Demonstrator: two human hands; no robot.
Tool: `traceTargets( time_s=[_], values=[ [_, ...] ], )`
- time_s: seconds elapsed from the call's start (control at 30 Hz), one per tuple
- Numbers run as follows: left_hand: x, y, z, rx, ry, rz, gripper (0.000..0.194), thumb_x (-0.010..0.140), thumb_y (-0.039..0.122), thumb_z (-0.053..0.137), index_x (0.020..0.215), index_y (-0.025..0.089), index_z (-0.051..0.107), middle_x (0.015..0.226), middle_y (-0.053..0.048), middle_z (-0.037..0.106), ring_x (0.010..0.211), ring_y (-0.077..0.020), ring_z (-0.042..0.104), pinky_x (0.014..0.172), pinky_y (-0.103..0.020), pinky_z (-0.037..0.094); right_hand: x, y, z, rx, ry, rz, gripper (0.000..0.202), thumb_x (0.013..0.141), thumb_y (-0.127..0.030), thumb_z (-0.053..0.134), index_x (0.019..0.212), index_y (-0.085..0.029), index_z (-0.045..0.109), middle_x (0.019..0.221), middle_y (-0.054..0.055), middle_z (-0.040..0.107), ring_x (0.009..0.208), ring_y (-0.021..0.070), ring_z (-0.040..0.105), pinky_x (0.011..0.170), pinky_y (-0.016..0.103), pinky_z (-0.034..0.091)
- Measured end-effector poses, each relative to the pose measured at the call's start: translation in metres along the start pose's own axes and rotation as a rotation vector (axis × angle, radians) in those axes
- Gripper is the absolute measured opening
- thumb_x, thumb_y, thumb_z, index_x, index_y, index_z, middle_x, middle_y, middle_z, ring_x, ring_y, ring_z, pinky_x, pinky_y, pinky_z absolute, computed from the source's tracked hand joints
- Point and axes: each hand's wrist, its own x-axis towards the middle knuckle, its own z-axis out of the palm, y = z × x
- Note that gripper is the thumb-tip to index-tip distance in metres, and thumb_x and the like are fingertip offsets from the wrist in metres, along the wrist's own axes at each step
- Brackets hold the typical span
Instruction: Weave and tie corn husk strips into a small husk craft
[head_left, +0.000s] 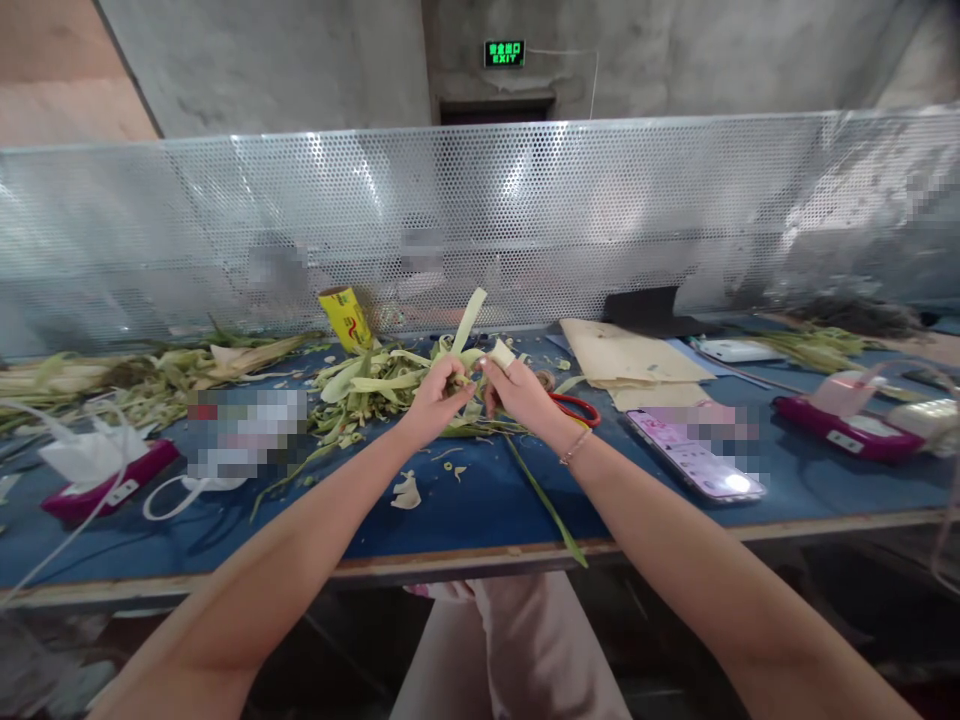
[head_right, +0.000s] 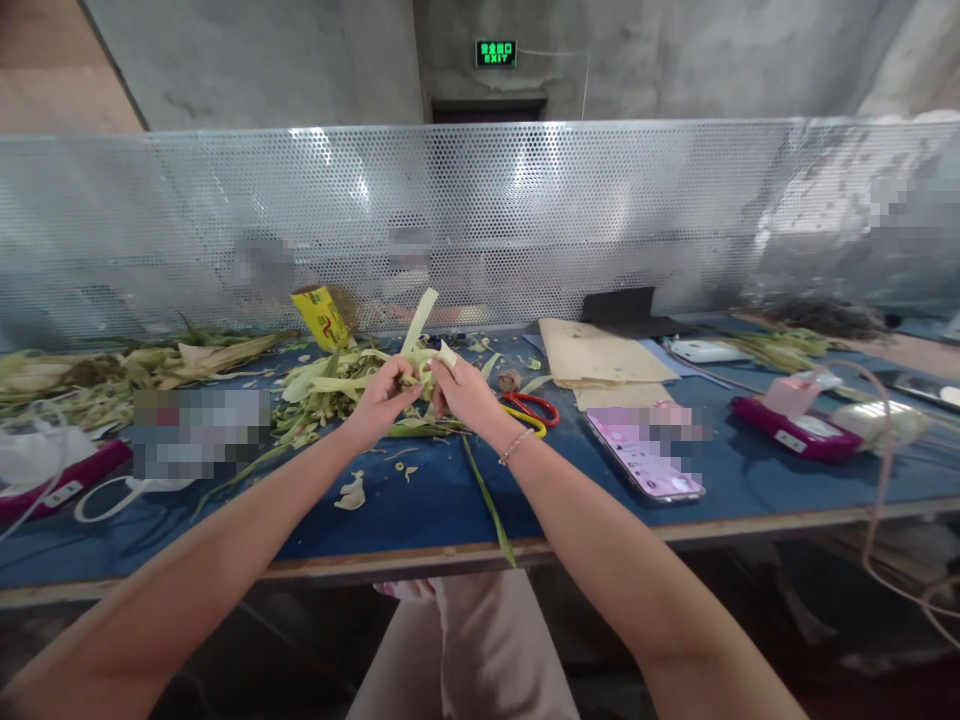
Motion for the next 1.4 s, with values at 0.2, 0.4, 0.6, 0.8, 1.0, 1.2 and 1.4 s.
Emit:
traceTargets(
  time_s=[0.2,0.4,0.6,0.8,1.0,1.2,1.4],
  values=[
    [0.006,-0.005,-0.005,0.308,-0.005,0.075,0.015,0.073,0.026,0.051,0.068,0.018,0.04,0.074,0.0,0.042,0.072,-0.0127,0.04,0.071,-0.027,0.035,-0.001,0.004,-0.003,-0.25,0.082,-0.064,0.017,0.084,-0.033,0.033,0.074,-0.022,0.041,0.045,-0.007,0.042,0.038,0.0102,0.043,0.048,0.023,0.034],
    [0.009,-0.009,-0.009,0.573,0.131,0.036,0.022,0.068,0.038,0.058,0.071,0.017,0.053,0.078,-0.003,0.045,0.077,-0.0166,0.043,0.075,-0.032,0.036,0.001,0.007,-0.005,-0.34,0.155,-0.167,0.018,0.083,-0.033,0.032,0.076,-0.021,0.043,0.054,-0.004,0.039,0.05,0.012,0.041,0.054,0.024,0.03],
    [0.006,-0.008,-0.006,0.452,0.101,-0.114,0.019,0.071,0.033,0.055,0.079,0.017,0.053,0.077,0.0,0.048,0.049,-0.0068,0.037,0.056,-0.025,0.036,0.002,0.011,-0.004,-0.248,0.135,-0.184,0.016,0.084,-0.034,0.031,0.078,-0.022,0.04,0.054,-0.005,0.037,0.049,0.01,0.038,0.054,0.023,0.031],
    [0.004,-0.005,-0.003,0.336,-0.022,-0.129,0.014,0.072,0.03,0.052,0.075,0.018,0.046,0.054,0.005,0.042,0.047,-0.0083,0.038,0.049,-0.022,0.032,0.005,0.017,-0.007,-0.347,0.076,-0.123,0.017,0.085,-0.036,0.03,0.082,-0.021,0.039,0.052,-0.005,0.041,0.046,0.0112,0.04,0.052,0.024,0.031],
    [0.002,0.002,0.001,0.317,-0.119,0.008,0.019,0.069,0.025,0.051,0.062,0.018,0.035,0.057,0.005,0.04,0.053,-0.0074,0.038,0.052,-0.021,0.033,0.004,0.017,-0.009,-0.743,-0.027,-0.143,0.024,0.087,-0.031,0.028,0.094,-0.017,0.045,0.067,0.005,0.055,0.057,0.0163,0.052,0.056,0.026,0.036],
    [0.004,-0.001,-0.001,0.442,-0.183,0.023,0.017,0.072,0.026,0.047,0.062,0.018,0.038,0.057,0.003,0.041,0.053,-0.0086,0.038,0.051,-0.022,0.03,-0.001,0.013,-0.006,-0.834,-0.069,-0.168,0.031,0.087,-0.035,0.027,0.097,-0.016,0.049,0.077,0.009,0.057,0.063,0.0181,0.055,0.061,0.029,0.039],
    [0.003,-0.003,-0.002,0.425,-0.188,0.011,0.018,0.077,0.027,0.039,0.062,0.018,0.04,0.054,0.003,0.039,0.052,-0.0091,0.037,0.051,-0.023,0.03,0.0,0.02,-0.005,-0.11,-0.107,-0.007,0.043,0.082,-0.055,0.027,0.096,-0.018,0.046,0.052,-0.004,0.046,0.043,0.011,0.045,0.047,0.024,0.037]
  ],
)
